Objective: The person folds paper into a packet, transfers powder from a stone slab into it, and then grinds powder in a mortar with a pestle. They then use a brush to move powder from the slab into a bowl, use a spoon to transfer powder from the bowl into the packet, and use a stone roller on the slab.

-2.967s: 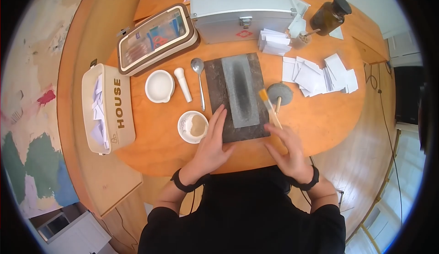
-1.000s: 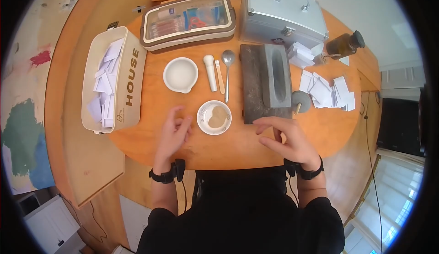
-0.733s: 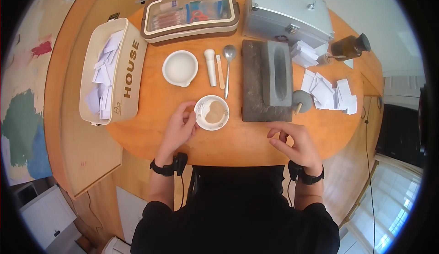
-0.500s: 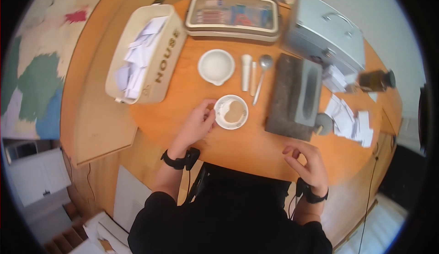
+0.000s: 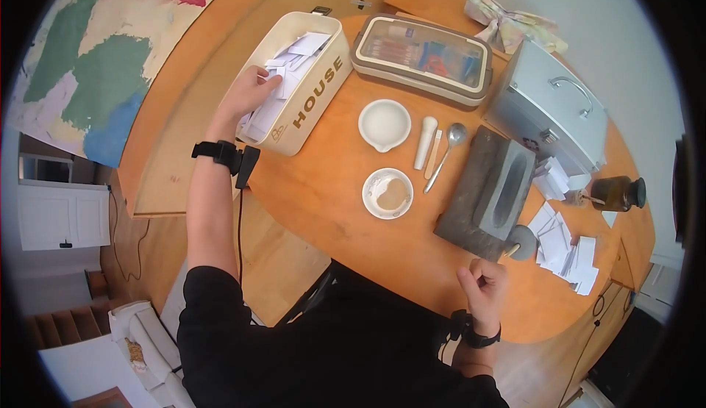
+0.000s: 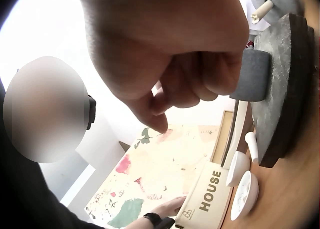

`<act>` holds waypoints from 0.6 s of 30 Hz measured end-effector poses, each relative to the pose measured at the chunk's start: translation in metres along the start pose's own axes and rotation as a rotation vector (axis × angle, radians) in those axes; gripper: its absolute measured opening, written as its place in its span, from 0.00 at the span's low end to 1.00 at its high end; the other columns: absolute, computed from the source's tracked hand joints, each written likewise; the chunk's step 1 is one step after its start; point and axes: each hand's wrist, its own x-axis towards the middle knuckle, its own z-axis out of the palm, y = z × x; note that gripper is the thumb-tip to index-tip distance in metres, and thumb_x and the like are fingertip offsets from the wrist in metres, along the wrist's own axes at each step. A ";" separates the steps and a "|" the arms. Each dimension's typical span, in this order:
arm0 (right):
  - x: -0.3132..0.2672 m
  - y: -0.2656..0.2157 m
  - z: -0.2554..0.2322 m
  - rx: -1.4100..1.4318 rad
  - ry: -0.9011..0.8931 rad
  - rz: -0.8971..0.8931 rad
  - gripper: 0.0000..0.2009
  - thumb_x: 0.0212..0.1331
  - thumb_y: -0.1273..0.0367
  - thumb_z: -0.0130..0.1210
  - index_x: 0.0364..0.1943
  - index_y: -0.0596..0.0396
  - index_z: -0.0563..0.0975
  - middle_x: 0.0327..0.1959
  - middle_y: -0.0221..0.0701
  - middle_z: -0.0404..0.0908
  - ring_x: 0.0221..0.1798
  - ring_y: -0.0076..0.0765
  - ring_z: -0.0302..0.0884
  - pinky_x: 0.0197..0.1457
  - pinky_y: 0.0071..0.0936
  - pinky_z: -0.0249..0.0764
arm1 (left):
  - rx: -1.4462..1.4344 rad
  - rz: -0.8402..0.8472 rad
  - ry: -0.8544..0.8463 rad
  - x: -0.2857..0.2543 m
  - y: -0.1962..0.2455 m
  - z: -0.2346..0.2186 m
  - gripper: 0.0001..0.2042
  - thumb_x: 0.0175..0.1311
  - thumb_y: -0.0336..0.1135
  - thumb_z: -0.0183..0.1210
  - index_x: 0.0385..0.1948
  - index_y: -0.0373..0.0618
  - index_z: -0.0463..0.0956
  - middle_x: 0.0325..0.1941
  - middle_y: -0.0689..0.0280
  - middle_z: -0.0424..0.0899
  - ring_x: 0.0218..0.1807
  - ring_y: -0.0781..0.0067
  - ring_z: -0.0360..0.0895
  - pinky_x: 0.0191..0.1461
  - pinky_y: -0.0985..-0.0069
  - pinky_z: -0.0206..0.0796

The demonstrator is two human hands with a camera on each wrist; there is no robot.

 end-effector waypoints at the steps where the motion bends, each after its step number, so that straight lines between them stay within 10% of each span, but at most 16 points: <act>1: -0.001 0.001 0.000 0.022 0.036 -0.006 0.23 0.53 0.77 0.63 0.12 0.53 0.58 0.10 0.23 0.55 0.15 0.20 0.50 0.20 0.23 0.44 | 0.002 -0.002 -0.040 0.008 -0.005 0.005 0.27 0.60 0.51 0.63 0.50 0.33 0.77 0.38 0.55 0.83 0.42 0.64 0.81 0.49 0.68 0.72; 11: -0.020 0.020 -0.015 0.123 0.068 0.105 0.24 0.56 0.77 0.62 0.12 0.52 0.57 0.11 0.20 0.54 0.16 0.15 0.48 0.21 0.21 0.43 | -0.119 -0.009 -0.156 -0.002 0.019 0.015 0.19 0.56 0.36 0.66 0.46 0.32 0.81 0.42 0.54 0.86 0.44 0.67 0.83 0.48 0.69 0.73; 18: -0.020 0.020 -0.016 0.130 0.084 0.098 0.23 0.56 0.76 0.63 0.13 0.53 0.58 0.11 0.20 0.55 0.17 0.15 0.49 0.21 0.21 0.44 | -0.237 0.073 0.104 -0.023 0.012 -0.028 0.16 0.61 0.33 0.61 0.48 0.32 0.80 0.42 0.59 0.86 0.42 0.73 0.82 0.47 0.75 0.71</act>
